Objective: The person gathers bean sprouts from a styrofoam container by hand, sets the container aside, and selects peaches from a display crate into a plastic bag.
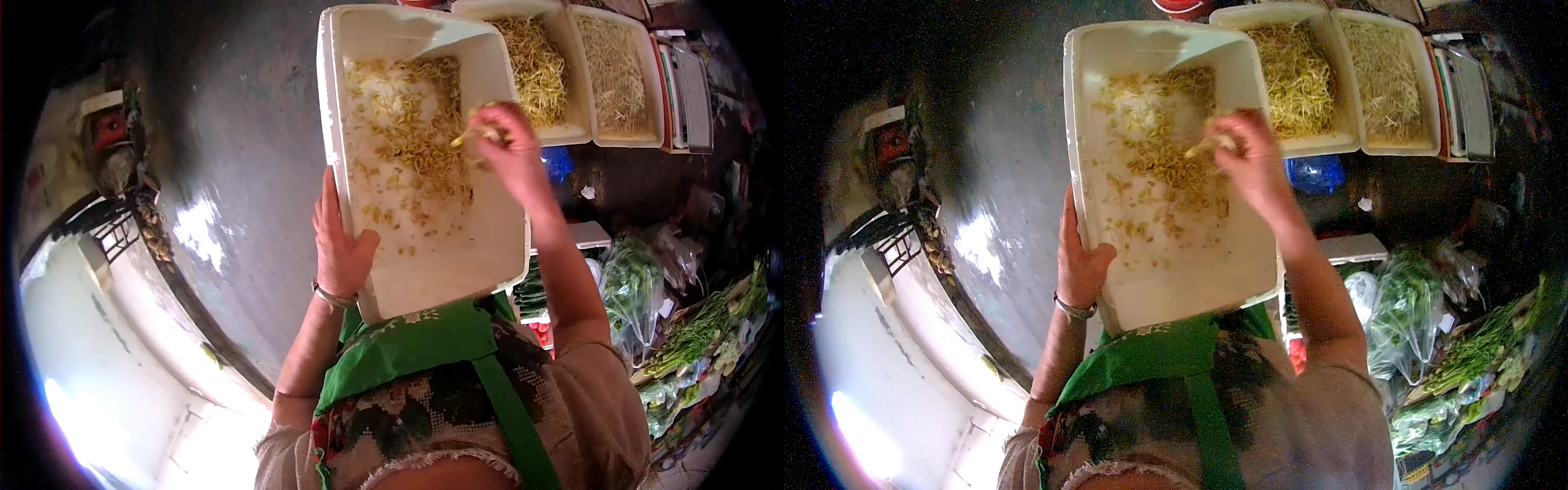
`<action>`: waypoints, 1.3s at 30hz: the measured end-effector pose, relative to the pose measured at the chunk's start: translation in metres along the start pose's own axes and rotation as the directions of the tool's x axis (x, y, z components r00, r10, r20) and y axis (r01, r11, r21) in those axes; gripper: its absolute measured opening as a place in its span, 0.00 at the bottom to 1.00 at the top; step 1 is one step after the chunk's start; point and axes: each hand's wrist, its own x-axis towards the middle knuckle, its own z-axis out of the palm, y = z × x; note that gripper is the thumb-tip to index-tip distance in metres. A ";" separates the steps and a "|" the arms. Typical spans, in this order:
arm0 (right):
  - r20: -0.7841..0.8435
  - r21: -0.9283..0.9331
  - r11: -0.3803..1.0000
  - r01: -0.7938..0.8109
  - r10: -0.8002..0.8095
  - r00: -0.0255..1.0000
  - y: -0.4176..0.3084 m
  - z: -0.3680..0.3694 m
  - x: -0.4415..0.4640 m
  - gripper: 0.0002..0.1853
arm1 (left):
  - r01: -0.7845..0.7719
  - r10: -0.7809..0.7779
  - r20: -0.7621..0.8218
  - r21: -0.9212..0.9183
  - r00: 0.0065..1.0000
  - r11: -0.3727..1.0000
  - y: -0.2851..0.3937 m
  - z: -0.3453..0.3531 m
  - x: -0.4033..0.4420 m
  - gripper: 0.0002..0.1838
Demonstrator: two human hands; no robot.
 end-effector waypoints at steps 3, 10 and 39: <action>-0.161 -0.094 0.992 -0.086 0.070 0.984 -0.029 -0.049 0.017 0.16 | -0.018 0.018 -0.007 0.010 1.000 1.000 -0.006 0.000 0.001 0.51; -0.122 -0.654 0.756 -0.019 -0.080 0.989 0.001 -0.083 0.028 0.27 | 0.036 -0.036 -0.018 -0.024 0.999 0.999 -0.006 0.001 -0.002 0.51; 0.338 -0.006 0.914 -0.406 0.384 0.859 -0.002 0.010 0.032 0.47 | 0.338 -0.343 0.125 -0.650 0.931 0.680 -0.069 -0.051 0.041 0.39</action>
